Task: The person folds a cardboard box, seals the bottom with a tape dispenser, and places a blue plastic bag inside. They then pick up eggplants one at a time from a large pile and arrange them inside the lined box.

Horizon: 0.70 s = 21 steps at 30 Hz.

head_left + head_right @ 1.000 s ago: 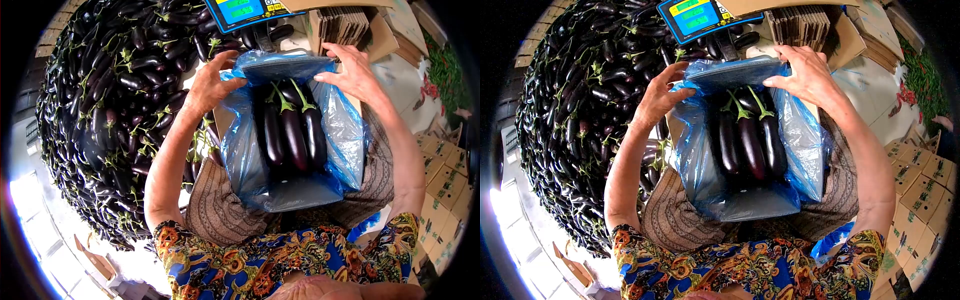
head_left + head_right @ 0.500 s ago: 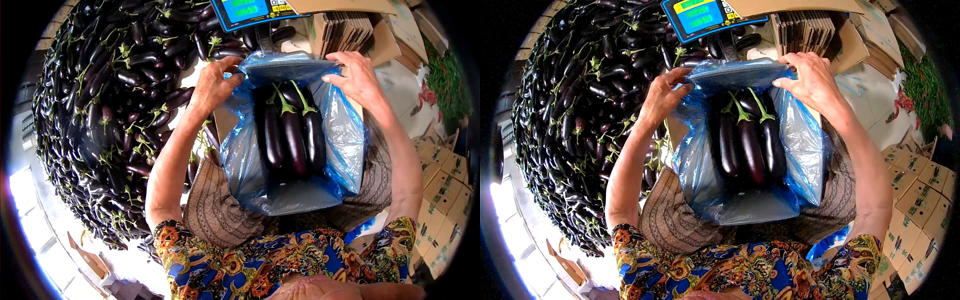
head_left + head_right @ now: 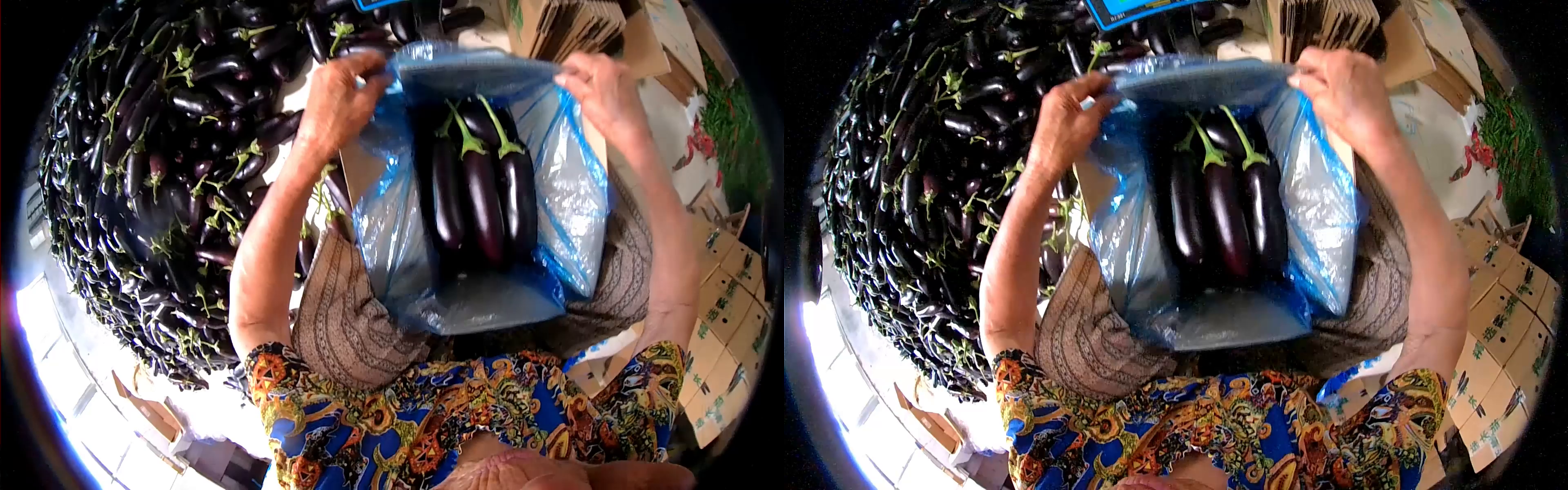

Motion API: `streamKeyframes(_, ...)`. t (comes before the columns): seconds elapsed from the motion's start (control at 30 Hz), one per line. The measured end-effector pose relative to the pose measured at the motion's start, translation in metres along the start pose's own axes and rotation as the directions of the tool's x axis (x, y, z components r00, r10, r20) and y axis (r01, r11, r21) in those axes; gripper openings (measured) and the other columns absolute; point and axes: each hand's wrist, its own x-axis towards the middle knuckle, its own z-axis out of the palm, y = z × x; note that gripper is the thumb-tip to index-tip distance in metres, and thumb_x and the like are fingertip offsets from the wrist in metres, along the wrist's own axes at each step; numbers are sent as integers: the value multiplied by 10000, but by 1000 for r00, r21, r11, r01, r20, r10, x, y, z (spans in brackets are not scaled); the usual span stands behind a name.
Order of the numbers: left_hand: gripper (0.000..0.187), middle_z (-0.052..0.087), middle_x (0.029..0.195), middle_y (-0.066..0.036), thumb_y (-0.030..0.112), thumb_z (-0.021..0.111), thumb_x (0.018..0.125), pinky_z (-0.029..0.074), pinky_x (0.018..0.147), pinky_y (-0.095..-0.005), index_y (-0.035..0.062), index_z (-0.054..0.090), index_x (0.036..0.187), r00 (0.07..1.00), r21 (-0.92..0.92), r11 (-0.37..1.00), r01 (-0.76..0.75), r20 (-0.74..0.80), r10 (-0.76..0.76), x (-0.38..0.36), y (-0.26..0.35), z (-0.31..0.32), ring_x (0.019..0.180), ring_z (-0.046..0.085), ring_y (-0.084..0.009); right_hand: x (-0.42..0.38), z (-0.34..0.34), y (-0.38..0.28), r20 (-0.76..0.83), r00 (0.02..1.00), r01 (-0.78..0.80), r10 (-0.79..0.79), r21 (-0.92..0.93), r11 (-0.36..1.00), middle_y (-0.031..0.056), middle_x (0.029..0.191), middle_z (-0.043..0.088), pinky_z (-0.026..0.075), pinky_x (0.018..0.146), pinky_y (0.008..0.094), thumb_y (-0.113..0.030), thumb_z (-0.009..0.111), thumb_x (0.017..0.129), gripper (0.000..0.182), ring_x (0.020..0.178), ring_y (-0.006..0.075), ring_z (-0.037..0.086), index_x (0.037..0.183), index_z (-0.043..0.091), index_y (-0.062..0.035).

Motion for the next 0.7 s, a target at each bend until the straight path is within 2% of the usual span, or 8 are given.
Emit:
streamKeyframes(0.07, 220, 703, 870, -150, 136, 660, 820, 523, 762, -332, 41, 681, 1018, 998, -37, 999, -13, -68, 10, 1, -8, 2, 815, 692, -259, -4, -4, -4, -138, 987, 85, -81, 23, 996, 110, 653, 648, 510, 608, 370, -228, 655, 875, 178, 590, 218, 639, 822, 657, -57)
streamKeyframes(0.27, 206, 698, 885, -76, 118, 632, 882, 507, 791, -277, 22, 671, 1060, 995, -106, 994, -2, -96, -9, -7, -5, -7, 838, 653, -156, -12, -21, -4, -138, 980, 124, -145, -151, 981, 130, 748, 605, 458, 621, 377, -204, 629, 878, 191, 664, 269, 594, 900, 608, -15)
streamKeyframes(0.37, 214, 686, 919, -49, 115, 623, 910, 494, 817, -242, 7, 656, 1092, 989, -124, 992, -8, -148, -10, -16, 8, -8, 861, 619, -99, -26, -28, -57, -293, 935, 108, -202, -307, 945, 59, 706, 558, 461, 664, 353, -66, 711, 754, 134, 699, 192, 543, 788, 583, -76)
streamKeyframes(0.43, 224, 681, 946, -63, 128, 635, 902, 509, 818, -273, 32, 663, 1102, 976, -95, 995, 7, -215, -27, -25, 20, -10, 871, 632, -128, -29, -10, -68, -358, 858, 326, -368, -174, 929, 31, 645, 534, 458, 621, 300, -57, 712, 764, 147, 636, 132, 515, 758, 571, -97)
streamKeyframes(0.5, 236, 656, 1024, -93, 115, 639, 882, 512, 842, -314, 53, 668, 1107, 911, 155, 975, -158, -358, 204, -30, 31, -12, 938, 630, -183, -36, -10, -81, -85, 956, 292, -282, 162, 942, 138, 814, 599, 458, 632, 394, -193, 630, 882, 187, 709, 302, 596, 927, 605, -14)
streamKeyframes(0.57, 261, 610, 1134, -124, 56, 649, 838, 497, 881, -338, 65, 671, 1098, 799, 355, 898, -260, -444, 406, -36, 58, -10, 1051, 591, -229, -31, 15, -64, -24, 920, 392, -392, 94, 915, 157, 747, 584, 494, 605, 417, -153, 640, 867, 181, 682, 345, 605, 827, 552, 0)
streamKeyframes(0.67, 247, 644, 1073, -117, -14, 643, 828, 526, 838, -322, 66, 685, 1058, 823, 235, 892, -385, -350, 447, -45, 62, -8, 994, 629, -224, -34, 60, -38, 55, 934, 351, -354, 53, 935, 199, 866, 599, 469, 713, 480, -125, 617, 876, 175, 812, 408, 594, 934, 578, 36)
streamKeyframes(0.7, 254, 642, 974, -91, -58, 627, 804, 538, 734, -304, 75, 683, 1012, 838, 201, 898, -392, -325, 439, -48, 69, -1, 874, 666, -220, -33, 65, -37, 144, 939, 306, -312, 61, 950, 204, 875, 601, 470, 723, 486, -118, 615, 871, 174, 828, 412, 595, 941, 578, 36)
